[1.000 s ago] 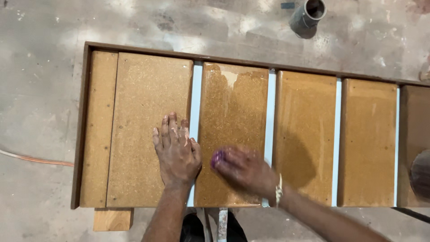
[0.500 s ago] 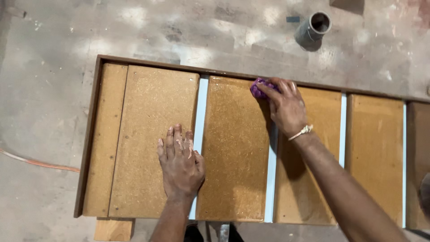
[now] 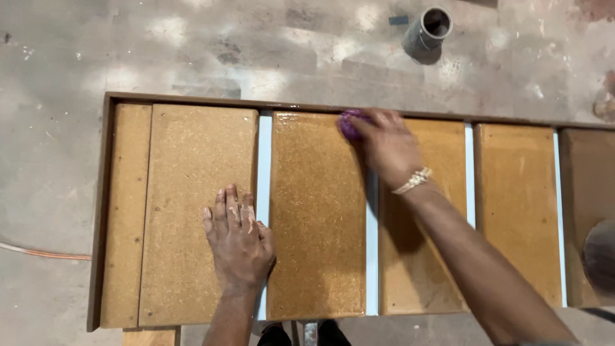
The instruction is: The person applies a brown liquid stain to several rectangular wooden boards arranged on a metal rack using a purple cloth. They repeatedly dip the cloth into a metal can to reload the stain and wipe the boards systematically. The person also pours a clear liquid from a large plastic container into the metal can to mix with the stain.
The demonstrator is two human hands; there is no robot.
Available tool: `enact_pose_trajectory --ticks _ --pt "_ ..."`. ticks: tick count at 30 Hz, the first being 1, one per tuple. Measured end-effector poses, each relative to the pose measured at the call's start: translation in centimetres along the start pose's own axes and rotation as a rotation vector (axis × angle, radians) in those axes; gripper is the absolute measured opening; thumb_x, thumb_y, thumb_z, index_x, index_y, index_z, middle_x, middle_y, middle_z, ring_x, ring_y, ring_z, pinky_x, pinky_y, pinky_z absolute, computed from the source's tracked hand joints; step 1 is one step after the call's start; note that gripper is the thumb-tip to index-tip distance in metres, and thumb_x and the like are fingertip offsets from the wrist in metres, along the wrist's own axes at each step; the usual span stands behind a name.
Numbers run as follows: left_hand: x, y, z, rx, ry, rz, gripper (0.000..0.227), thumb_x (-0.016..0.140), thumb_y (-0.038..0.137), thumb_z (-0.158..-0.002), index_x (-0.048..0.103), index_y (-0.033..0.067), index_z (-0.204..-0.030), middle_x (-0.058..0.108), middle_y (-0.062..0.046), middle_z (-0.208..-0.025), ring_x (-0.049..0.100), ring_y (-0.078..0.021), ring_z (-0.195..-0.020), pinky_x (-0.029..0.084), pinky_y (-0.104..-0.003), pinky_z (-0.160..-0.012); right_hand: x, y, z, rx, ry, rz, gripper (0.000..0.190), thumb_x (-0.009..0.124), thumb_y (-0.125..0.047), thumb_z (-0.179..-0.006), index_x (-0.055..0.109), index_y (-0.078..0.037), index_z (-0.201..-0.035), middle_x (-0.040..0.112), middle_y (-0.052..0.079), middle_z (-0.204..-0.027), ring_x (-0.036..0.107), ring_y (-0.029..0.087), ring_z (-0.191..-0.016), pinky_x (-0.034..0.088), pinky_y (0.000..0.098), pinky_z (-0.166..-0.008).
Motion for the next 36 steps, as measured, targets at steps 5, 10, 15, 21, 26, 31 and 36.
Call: enact_pose_trajectory --ticks 5,10,15,21,26,31,36 --pt "0.0 0.1 0.1 -0.02 -0.03 -0.016 0.065 0.038 0.035 -0.093 0.029 0.0115 -0.153 0.012 -0.013 -0.165 0.01 -0.0277 -0.152 0.005 -0.051 -0.123 -0.8 1.5 0.3 0.085 0.24 -0.123 0.047 0.06 0.0 -0.092 0.066 -0.018 -0.134 0.06 0.006 -0.139 0.052 0.025 -0.131 0.047 0.0413 -0.113" --pt "-0.6 0.3 0.0 -0.015 -0.003 -0.029 0.066 0.04 0.035 -0.091 0.03 0.0107 -0.152 0.013 -0.014 -0.165 0.01 -0.028 -0.152 0.005 -0.051 -0.122 2.6 -10.6 -5.7 0.043 0.26 -0.252 0.035 0.068 -0.023 -0.09 0.069 -0.016 -0.123 0.062 0.008 -0.133 0.053 0.027 -0.125 0.046 0.045 -0.105" --pt "-0.5 0.4 -0.1 -0.067 -0.156 -0.095 0.067 0.04 0.037 -0.093 0.027 0.0109 -0.153 0.007 -0.014 -0.166 0.006 -0.0278 -0.153 0.003 -0.051 -0.123 2.1 -19.5 -9.7 -0.142 0.214 -0.362 0.032 0.062 -0.008 -0.093 0.069 -0.014 -0.123 0.065 0.006 -0.13 0.059 0.024 -0.118 0.053 0.0393 -0.103" --pt "-0.9 0.4 -0.2 -0.006 -0.017 -0.022 0.069 0.039 0.036 -0.09 0.026 0.0101 -0.152 0.01 -0.014 -0.164 0.009 -0.0286 -0.151 0.005 -0.051 -0.121 0.9 -8.6 -6.3 -0.12 0.192 -0.093 0.024 0.064 -0.017 -0.095 0.07 -0.011 -0.118 0.063 0.012 -0.133 0.057 0.031 -0.121 0.048 0.0476 -0.103" --pt "-1.2 0.4 0.2 -0.025 -0.016 0.015 0.068 0.04 0.033 -0.09 0.034 0.0116 -0.153 0.018 -0.014 -0.162 0.015 -0.0285 -0.15 0.007 -0.051 -0.121 -2.5 -0.6 -2.2 0.104 0.036 -0.103 0.05 0.063 -0.004 -0.087 0.065 -0.016 -0.135 0.06 0.008 -0.138 0.055 0.029 -0.128 0.045 0.0421 -0.114" --pt "-1.5 0.4 0.7 -0.03 0.064 0.05 0.061 0.039 0.03 -0.092 0.04 0.0108 -0.151 0.027 -0.013 -0.164 0.018 -0.0281 -0.153 0.009 -0.05 -0.125 -1.3 -6.8 -2.9 -0.135 0.023 -0.25 0.049 0.063 -0.011 -0.09 0.061 -0.015 -0.138 0.056 0.013 -0.14 0.051 0.034 -0.126 0.042 0.0471 -0.101" --pt "-0.6 -0.5 1.0 0.032 0.191 0.228 0.064 0.035 0.025 -0.095 0.035 0.0014 -0.154 0.027 -0.016 -0.167 0.019 -0.0297 -0.155 0.008 -0.051 -0.127 0.5 -13.7 11.2 -0.368 0.115 -0.194 0.031 0.053 -0.013 -0.099 0.062 -0.009 -0.128 0.062 0.013 -0.135 0.056 0.031 -0.128 0.038 0.0535 -0.111"
Point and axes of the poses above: each hand's wrist, its own z-axis away from the middle knuckle, its own x-axis out of the palm, y = z × x, the point moved 4 cm from there along -z, towards the middle knuckle
